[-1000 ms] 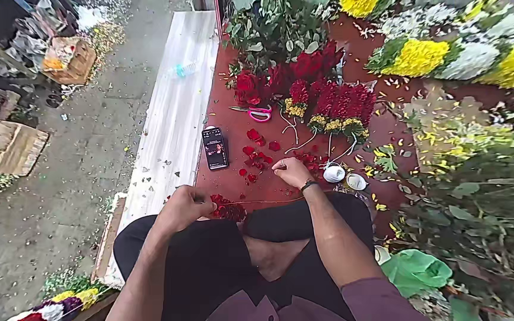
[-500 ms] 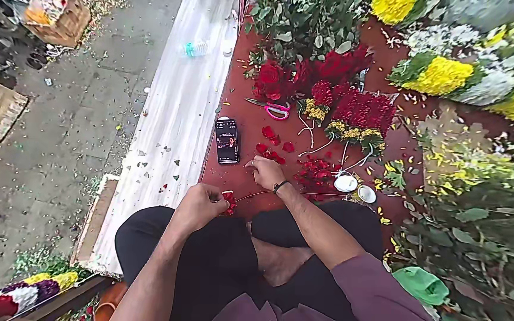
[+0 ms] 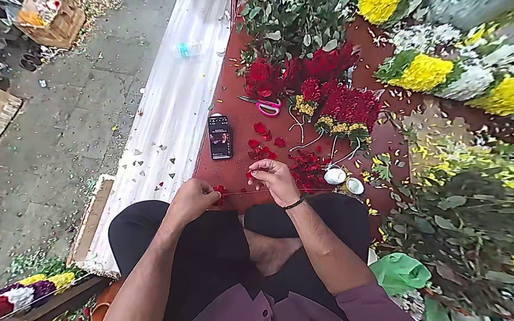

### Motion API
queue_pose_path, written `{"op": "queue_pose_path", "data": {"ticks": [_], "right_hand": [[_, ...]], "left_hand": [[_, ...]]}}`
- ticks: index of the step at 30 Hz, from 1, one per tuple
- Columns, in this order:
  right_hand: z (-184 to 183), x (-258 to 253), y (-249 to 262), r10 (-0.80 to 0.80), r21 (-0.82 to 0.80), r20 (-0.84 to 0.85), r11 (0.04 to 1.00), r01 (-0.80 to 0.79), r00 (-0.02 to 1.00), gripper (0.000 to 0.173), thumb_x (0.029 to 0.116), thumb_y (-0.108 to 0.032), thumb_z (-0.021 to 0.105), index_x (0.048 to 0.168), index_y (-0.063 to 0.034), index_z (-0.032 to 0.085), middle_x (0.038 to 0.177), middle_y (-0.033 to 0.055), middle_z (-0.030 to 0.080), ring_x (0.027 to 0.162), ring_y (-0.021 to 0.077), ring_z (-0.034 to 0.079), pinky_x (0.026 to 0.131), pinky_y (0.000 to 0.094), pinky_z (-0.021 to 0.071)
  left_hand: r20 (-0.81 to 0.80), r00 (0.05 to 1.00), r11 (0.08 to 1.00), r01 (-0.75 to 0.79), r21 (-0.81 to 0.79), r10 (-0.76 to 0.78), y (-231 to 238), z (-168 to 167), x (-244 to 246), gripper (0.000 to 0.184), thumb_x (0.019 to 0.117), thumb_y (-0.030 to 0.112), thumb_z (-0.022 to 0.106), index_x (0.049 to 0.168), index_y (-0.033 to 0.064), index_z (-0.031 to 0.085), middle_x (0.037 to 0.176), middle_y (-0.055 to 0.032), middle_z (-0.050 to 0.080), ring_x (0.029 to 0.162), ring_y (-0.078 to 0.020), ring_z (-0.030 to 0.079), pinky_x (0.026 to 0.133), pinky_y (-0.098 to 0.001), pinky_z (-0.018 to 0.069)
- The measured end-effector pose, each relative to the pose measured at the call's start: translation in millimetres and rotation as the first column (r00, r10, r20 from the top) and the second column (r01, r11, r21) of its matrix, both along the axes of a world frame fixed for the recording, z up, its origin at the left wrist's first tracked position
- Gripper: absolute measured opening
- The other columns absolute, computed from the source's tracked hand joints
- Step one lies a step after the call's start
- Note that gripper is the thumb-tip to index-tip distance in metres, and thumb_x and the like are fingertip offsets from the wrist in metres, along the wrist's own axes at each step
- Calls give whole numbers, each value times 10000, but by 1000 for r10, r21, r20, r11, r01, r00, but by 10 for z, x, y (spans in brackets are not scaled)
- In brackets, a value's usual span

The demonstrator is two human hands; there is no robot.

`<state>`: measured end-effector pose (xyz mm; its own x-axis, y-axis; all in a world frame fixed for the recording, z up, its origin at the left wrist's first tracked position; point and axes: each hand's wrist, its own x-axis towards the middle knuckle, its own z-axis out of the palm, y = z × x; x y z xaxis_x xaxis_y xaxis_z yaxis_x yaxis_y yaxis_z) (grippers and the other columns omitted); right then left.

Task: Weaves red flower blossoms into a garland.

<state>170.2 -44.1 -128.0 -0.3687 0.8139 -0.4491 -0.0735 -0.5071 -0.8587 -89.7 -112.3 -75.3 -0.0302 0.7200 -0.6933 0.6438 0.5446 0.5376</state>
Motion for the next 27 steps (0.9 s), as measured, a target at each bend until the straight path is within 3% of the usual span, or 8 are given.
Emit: {"op": "queue_pose_path", "data": {"ticks": [5,9,12,15,20,24,27], "right_hand": [[36,-23,-47,41,111,-27,993,-38,999,169,949,33,646,1107,27,705,1018,189,729,732,241,696,627,363,606],[-13,-16,-18,64,165,29,984,-68,998,137,992,-2,604,1086,14,703,979,181,734,698,249,705,588,363,610],[-75,1,-9,82,217,67,972,-94,994,132,994,-8,598,1068,-4,707,918,153,722,643,214,660,543,329,565],[-49,15,12,107,226,69,967,-120,992,146,998,10,566,1037,9,707,888,143,709,637,202,650,576,332,581],[-34,38,29,125,221,83,965,-141,989,204,1009,7,538,1104,8,719,935,152,732,696,221,693,652,368,621],[-32,63,51,149,314,87,934,-169,985,262,888,73,616,1116,3,727,968,139,745,737,236,714,667,382,634],[-45,53,56,131,372,134,912,-172,982,186,878,10,737,1059,-29,754,1002,93,752,743,220,723,683,388,654]], "left_hand": [[-14,1000,1000,5,0,-5,12,8,7,280,899,403,720,760,159,723,670,7,666,634,-152,637,629,-474,530],[-16,1000,1000,0,4,0,14,-3,-1,289,897,406,719,749,157,716,664,5,661,634,-157,636,628,-482,527],[-9,1000,1000,-7,5,7,14,9,5,283,895,400,731,750,157,721,657,6,654,629,-153,627,622,-478,520],[-5,1000,1000,-8,2,8,17,15,4,286,898,396,733,748,153,720,658,3,652,624,-152,622,621,-476,518],[-2,1000,1000,-15,14,15,12,-9,-1,290,891,403,738,742,156,716,648,9,645,620,-151,615,617,-471,511],[20,999,1000,-29,5,29,15,-8,2,277,902,389,737,762,150,725,673,8,668,642,-146,635,641,-467,526],[49,997,998,-54,14,54,5,-22,-3,259,914,368,723,792,140,739,704,2,700,665,-138,668,665,-455,557]]}}
